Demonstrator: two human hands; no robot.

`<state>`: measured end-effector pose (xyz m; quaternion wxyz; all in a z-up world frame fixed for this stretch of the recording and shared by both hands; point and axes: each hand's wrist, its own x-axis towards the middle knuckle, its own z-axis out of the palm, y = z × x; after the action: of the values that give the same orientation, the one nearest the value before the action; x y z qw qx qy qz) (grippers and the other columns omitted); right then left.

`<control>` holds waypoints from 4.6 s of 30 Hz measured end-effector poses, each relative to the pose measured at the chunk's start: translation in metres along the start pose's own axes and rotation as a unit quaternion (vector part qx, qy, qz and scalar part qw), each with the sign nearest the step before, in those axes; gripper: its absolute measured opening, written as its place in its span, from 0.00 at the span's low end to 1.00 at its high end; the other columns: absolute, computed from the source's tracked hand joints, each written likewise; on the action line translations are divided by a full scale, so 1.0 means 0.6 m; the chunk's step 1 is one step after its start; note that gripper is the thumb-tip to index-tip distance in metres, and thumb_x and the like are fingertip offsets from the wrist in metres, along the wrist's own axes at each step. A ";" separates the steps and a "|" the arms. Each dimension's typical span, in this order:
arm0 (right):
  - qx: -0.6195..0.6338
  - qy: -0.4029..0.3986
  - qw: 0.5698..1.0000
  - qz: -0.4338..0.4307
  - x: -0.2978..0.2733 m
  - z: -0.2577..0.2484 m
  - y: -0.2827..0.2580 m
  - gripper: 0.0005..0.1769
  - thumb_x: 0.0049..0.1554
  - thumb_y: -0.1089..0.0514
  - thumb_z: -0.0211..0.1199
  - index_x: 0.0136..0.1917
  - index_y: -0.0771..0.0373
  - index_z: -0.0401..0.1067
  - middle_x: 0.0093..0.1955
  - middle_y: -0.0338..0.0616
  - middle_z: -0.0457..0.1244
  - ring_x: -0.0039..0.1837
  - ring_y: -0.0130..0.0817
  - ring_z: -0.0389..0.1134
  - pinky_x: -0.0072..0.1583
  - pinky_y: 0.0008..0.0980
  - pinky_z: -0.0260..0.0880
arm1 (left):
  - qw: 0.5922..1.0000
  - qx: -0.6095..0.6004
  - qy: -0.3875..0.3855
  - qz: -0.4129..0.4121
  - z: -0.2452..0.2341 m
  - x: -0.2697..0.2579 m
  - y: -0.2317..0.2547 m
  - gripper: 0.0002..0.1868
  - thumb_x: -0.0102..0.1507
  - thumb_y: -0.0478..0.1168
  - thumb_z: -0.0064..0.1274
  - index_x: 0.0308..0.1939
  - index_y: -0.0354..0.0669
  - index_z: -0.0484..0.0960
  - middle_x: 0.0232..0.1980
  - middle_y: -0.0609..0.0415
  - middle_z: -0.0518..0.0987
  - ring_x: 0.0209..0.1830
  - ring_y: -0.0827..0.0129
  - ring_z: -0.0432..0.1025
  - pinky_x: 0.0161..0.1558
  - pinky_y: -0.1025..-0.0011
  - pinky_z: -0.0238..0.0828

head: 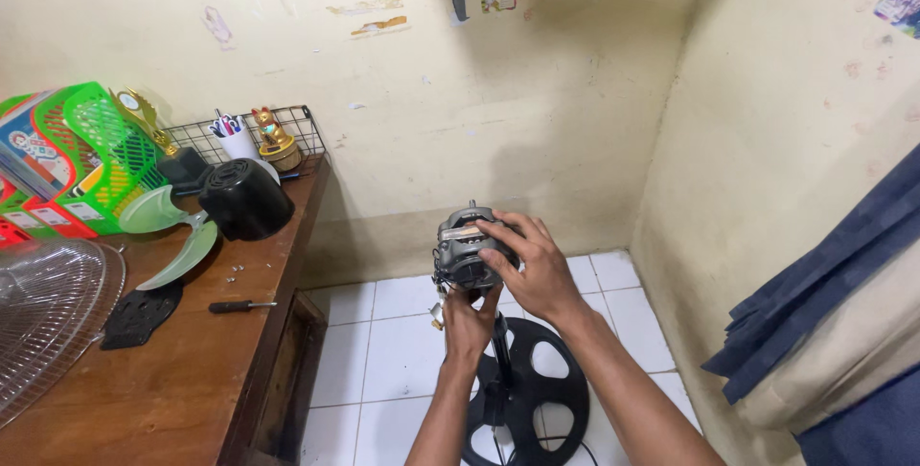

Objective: The person disassembles and reassembles an electric fan. They remove the rear plastic cover, place it on a table, then use a screwdriver to remove screws from the motor housing, place the screws on the table, and reattach the cover.

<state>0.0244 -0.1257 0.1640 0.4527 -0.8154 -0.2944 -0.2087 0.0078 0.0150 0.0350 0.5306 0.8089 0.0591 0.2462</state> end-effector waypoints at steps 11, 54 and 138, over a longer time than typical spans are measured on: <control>0.014 -0.003 1.000 -0.025 0.000 0.005 0.021 0.24 0.59 0.46 0.65 0.66 0.54 0.76 0.68 0.47 0.65 0.70 0.46 0.63 0.69 0.44 0.65 | 0.989 -0.037 -0.146 0.002 -0.006 0.027 -0.070 0.18 0.65 0.43 0.58 0.54 0.34 0.80 0.50 0.41 0.85 0.51 0.56 0.81 0.52 0.60 0.76; -0.116 -0.025 0.990 -0.080 -0.191 -0.021 -0.156 0.36 0.58 0.46 0.63 0.75 0.62 0.61 0.79 0.52 0.52 0.82 0.53 0.46 0.73 0.48 0.56 | 0.967 0.187 0.024 0.173 -0.287 -0.178 0.179 0.39 0.61 0.48 0.61 0.72 0.36 0.65 0.76 0.37 0.62 0.77 0.43 0.56 0.71 0.51 0.54; 0.051 -0.154 0.986 -0.047 -0.105 0.148 -0.214 0.15 0.54 0.59 0.68 0.55 0.61 0.77 0.44 0.45 0.65 0.48 0.46 0.65 0.49 0.42 0.68 | 0.999 0.002 -0.031 0.008 -0.391 -0.104 0.112 0.19 0.66 0.44 0.54 0.58 0.37 0.81 0.53 0.47 0.83 0.52 0.60 0.80 0.53 0.66 0.75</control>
<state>-0.1012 -0.0140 0.1602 0.4327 -0.7989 -0.4088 -0.0868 -0.1660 0.1582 0.1479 0.5283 0.8177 0.0368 0.2257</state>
